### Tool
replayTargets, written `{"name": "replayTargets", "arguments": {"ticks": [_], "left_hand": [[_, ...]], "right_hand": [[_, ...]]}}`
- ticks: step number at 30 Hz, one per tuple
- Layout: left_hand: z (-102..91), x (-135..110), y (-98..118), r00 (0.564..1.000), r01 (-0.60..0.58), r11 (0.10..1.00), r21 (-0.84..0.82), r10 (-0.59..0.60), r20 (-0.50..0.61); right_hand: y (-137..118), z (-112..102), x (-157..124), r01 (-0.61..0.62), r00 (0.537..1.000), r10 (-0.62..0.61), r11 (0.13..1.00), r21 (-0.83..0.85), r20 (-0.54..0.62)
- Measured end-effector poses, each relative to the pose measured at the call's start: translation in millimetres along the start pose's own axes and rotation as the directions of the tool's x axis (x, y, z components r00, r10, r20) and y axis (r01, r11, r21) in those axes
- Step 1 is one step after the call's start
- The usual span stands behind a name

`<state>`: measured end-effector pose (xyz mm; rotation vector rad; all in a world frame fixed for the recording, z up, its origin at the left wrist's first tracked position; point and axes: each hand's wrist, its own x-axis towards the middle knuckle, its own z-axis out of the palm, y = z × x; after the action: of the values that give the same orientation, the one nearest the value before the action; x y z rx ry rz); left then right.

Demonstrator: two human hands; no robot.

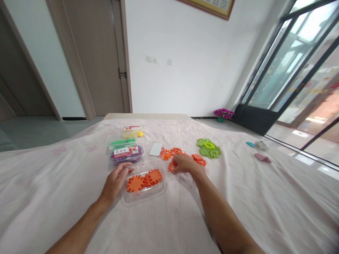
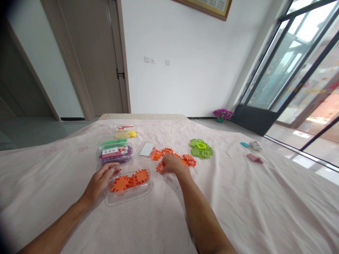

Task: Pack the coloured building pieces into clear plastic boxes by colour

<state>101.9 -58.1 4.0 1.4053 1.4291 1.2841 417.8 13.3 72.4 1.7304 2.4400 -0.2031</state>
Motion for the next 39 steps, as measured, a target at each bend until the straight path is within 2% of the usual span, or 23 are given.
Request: {"name": "replayTargets", "arguments": {"ticks": [6,18,27,34,39], "left_hand": [[0.0,0,2,1.000,-0.015,1.000,0.007,0.015,0.003],[-0.2,1,-2,1.000,-0.004,1.000,0.008,0.004,0.005],[-1.0,0,-1,1.000,0.001,1.000,0.010,-0.001,0.007],[-0.7,0,1,1.000,0.000,1.000,0.008,0.000,0.001],[-1.2,0,-1,1.000,0.007,1.000,0.008,-0.007,0.005]], "right_hand": [[0,-1,1,0.004,1.000,-0.004,1.000,0.008,0.025],[-13,-1,-5,-0.024,0.998,0.025,1.000,0.010,-0.057],[-16,-8,-9,0.020,1.000,-0.020,1.000,-0.014,-0.016],[-18,-3,-6,-0.041,0.997,0.044,0.998,0.050,-0.067],[-17,0,-3,-0.021,0.997,0.027,0.997,0.074,-0.075]]}}
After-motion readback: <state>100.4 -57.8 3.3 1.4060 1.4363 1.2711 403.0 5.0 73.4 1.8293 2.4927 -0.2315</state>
